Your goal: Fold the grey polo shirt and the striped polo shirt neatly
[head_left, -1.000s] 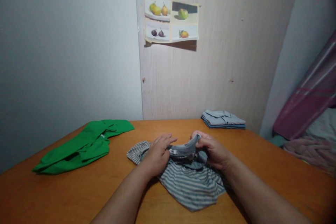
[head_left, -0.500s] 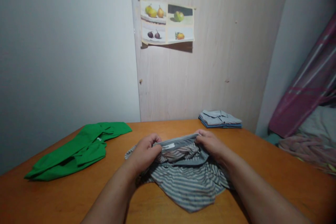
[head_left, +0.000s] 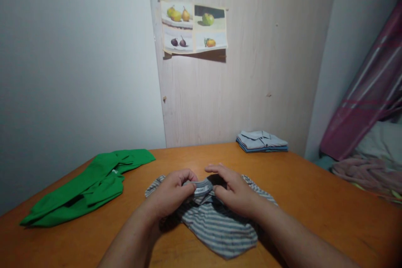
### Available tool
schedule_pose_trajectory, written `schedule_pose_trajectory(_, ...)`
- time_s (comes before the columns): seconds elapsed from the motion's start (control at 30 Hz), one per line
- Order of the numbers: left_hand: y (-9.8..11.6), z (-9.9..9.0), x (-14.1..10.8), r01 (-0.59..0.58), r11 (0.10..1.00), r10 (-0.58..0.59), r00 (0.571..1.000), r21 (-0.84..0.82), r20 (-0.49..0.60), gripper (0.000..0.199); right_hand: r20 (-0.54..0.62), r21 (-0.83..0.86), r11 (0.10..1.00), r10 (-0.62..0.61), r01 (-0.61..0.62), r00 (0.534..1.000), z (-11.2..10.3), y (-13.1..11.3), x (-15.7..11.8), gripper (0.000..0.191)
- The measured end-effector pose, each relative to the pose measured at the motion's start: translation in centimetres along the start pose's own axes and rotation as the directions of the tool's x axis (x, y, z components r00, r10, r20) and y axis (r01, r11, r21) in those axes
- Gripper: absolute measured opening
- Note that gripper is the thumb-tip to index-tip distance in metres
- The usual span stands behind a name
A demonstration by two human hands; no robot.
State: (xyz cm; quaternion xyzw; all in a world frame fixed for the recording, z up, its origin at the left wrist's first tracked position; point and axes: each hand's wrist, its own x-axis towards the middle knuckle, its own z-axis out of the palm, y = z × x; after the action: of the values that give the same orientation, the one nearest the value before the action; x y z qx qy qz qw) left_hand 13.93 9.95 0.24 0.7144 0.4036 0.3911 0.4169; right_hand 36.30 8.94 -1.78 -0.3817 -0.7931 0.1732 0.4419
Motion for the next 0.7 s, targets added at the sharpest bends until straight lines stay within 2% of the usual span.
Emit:
schedule_pose_trajectory(0.07,0.3,0.0,-0.2,0.015,1.000,-0.015,0.998,0.005,0.054,0.010,0.082,0.045,0.998,0.038,-0.042,0.996,0.3,-0.4,-0.1,0.052)
schedule_pose_trajectory(0.2,0.4,-0.1,-0.3,0.054,0.997,-0.061,0.988,0.051,0.145,0.016,0.272,0.007,0.997,0.069,-0.073,0.960,0.0,-0.2,0.0,0.024)
schedule_pose_trajectory(0.4,0.1,-0.5,-0.2,0.084,0.996,-0.089,0.981,0.034,0.174,0.022,0.315,0.138,0.932,0.279,-0.334,0.907,-1.0,0.8,0.3,0.014)
schedule_pose_trajectory(0.53,-0.1,-0.6,-0.1,0.114,0.993,-0.119,0.977,0.038,0.178,0.019,0.370,0.219,0.894,0.294,-0.391,0.881,-1.3,1.4,0.4,0.016)
schedule_pose_trajectory(0.7,-0.7,-0.7,0.0,0.145,0.989,-0.146,0.971,0.018,0.189,0.019,0.400,0.369,0.800,0.323,-0.473,0.858,-1.5,1.7,0.5,0.022)
